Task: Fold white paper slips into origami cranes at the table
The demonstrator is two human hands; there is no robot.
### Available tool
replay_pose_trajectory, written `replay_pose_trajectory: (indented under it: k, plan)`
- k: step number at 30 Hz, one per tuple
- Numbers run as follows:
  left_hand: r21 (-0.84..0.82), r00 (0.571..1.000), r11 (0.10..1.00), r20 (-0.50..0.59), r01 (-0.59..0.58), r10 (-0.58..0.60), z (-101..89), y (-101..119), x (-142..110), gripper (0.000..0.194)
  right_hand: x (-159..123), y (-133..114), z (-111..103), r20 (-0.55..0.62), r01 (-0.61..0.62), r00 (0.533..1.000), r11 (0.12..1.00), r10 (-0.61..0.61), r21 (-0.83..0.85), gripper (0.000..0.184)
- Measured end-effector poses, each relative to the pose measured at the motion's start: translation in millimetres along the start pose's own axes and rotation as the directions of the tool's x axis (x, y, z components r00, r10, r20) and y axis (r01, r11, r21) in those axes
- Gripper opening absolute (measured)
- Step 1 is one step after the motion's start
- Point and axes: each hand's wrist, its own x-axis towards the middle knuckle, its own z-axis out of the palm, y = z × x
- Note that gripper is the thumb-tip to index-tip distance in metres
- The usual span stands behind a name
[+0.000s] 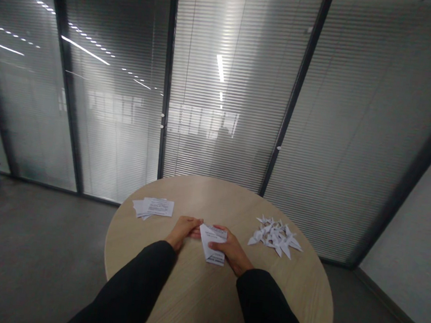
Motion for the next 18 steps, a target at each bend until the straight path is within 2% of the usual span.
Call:
replay_pose_trajectory:
  k: [7,13,18]
  plan:
    - [0.03,1.0,0.999,-0.012,-0.015,0.015,-1.0,-4,6,0.035,-1,-4,1,-0.031,-0.004,1.0,0.998,0.002,-0.058,0.069]
    - [0.084,0.992,0.989,0.009,-0.125,0.125,-3.3,-11,13,0.042,0,-10,3,-0.048,0.022,0.999,1.0,-0.023,-0.012,0.05]
    - [0.169,0.978,0.964,0.073,-0.204,0.195,-5.7,-13,15,0.043,1,-9,1,-0.04,-0.036,0.999,0.998,0.034,-0.043,0.054]
